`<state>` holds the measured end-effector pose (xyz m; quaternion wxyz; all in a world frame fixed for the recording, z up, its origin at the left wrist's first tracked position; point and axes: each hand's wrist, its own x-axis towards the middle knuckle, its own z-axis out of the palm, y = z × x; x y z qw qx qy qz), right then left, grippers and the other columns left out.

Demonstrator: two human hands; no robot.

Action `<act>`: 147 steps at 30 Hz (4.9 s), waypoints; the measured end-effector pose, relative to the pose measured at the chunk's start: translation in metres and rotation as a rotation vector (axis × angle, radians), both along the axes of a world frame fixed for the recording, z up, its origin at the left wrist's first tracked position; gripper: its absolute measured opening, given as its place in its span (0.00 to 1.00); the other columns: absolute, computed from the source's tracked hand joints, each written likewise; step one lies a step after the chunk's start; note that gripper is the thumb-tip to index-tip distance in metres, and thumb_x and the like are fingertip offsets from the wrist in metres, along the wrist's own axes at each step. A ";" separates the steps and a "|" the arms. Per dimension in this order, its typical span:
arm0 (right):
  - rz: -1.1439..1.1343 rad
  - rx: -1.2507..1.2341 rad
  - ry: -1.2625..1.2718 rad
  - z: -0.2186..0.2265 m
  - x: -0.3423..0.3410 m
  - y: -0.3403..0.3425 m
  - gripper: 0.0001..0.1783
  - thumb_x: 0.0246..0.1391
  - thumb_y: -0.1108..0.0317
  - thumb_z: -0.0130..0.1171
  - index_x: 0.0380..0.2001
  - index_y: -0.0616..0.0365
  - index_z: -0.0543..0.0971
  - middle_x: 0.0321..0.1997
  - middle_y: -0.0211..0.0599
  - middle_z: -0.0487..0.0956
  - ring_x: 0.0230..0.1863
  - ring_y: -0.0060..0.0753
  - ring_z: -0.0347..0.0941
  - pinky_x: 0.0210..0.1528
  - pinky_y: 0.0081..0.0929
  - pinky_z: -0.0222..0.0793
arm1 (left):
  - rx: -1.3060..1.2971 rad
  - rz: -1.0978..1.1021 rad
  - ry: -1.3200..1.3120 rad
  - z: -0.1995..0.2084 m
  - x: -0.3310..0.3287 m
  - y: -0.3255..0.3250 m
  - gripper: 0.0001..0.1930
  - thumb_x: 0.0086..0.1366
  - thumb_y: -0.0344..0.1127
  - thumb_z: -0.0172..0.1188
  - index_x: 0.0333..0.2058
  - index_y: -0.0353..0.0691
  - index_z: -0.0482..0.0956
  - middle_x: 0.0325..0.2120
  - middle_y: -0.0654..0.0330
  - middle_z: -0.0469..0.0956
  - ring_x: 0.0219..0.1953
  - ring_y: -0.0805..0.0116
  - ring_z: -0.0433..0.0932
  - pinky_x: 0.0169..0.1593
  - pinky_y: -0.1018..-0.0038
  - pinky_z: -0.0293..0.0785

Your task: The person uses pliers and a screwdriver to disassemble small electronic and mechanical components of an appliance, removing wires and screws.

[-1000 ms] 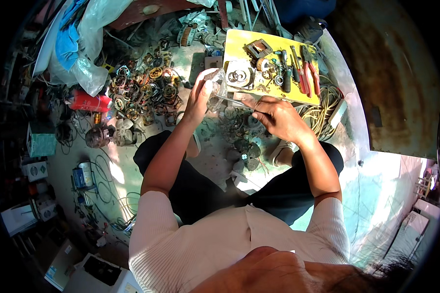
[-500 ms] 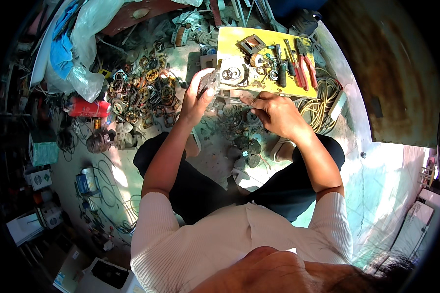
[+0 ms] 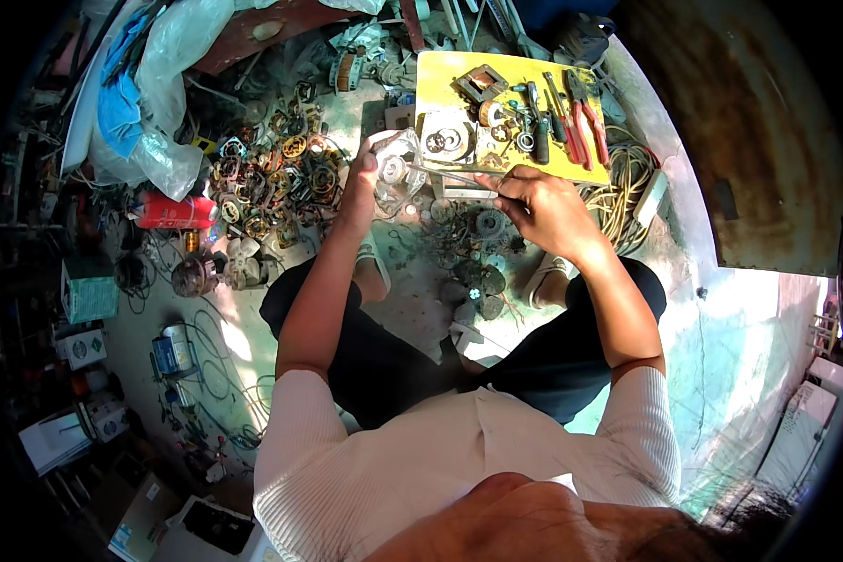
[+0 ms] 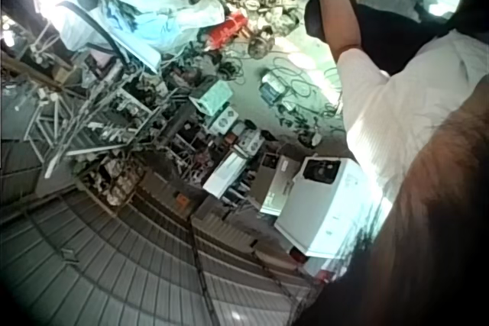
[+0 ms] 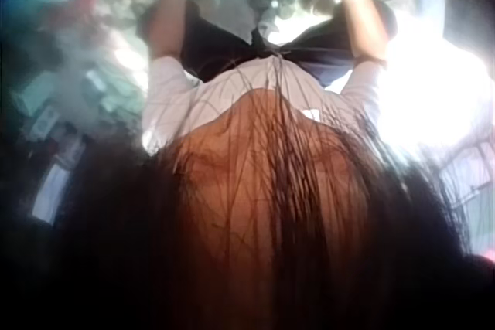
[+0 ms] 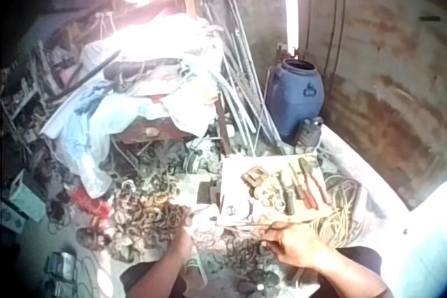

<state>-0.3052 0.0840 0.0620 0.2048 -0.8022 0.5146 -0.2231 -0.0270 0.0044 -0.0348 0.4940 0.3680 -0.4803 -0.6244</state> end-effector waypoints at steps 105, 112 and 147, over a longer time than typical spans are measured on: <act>-0.792 0.056 -0.001 -0.012 -0.069 -0.072 0.14 0.56 0.57 0.57 0.43 0.48 0.83 0.18 0.35 0.81 0.24 0.34 0.80 0.35 0.31 0.72 | -0.176 0.199 -0.627 0.006 -0.051 -0.051 0.17 0.60 0.33 0.65 0.45 0.27 0.80 0.31 0.55 0.84 0.30 0.77 0.80 0.35 0.79 0.75; -0.792 0.088 0.000 -0.005 -0.069 -0.068 0.15 0.56 0.58 0.57 0.43 0.48 0.83 0.18 0.36 0.81 0.26 0.35 0.81 0.36 0.32 0.72 | -0.147 0.114 -0.588 0.006 -0.053 -0.053 0.17 0.62 0.35 0.65 0.45 0.28 0.81 0.32 0.55 0.85 0.31 0.77 0.79 0.35 0.80 0.73; -0.783 0.054 0.069 -0.014 -0.082 -0.062 0.17 0.55 0.57 0.59 0.46 0.51 0.82 0.33 0.42 0.84 0.36 0.40 0.82 0.41 0.32 0.73 | 0.446 0.475 -0.472 -0.139 0.096 -0.064 0.19 0.60 0.37 0.61 0.47 0.34 0.79 0.42 0.58 0.79 0.43 0.64 0.75 0.49 0.64 0.69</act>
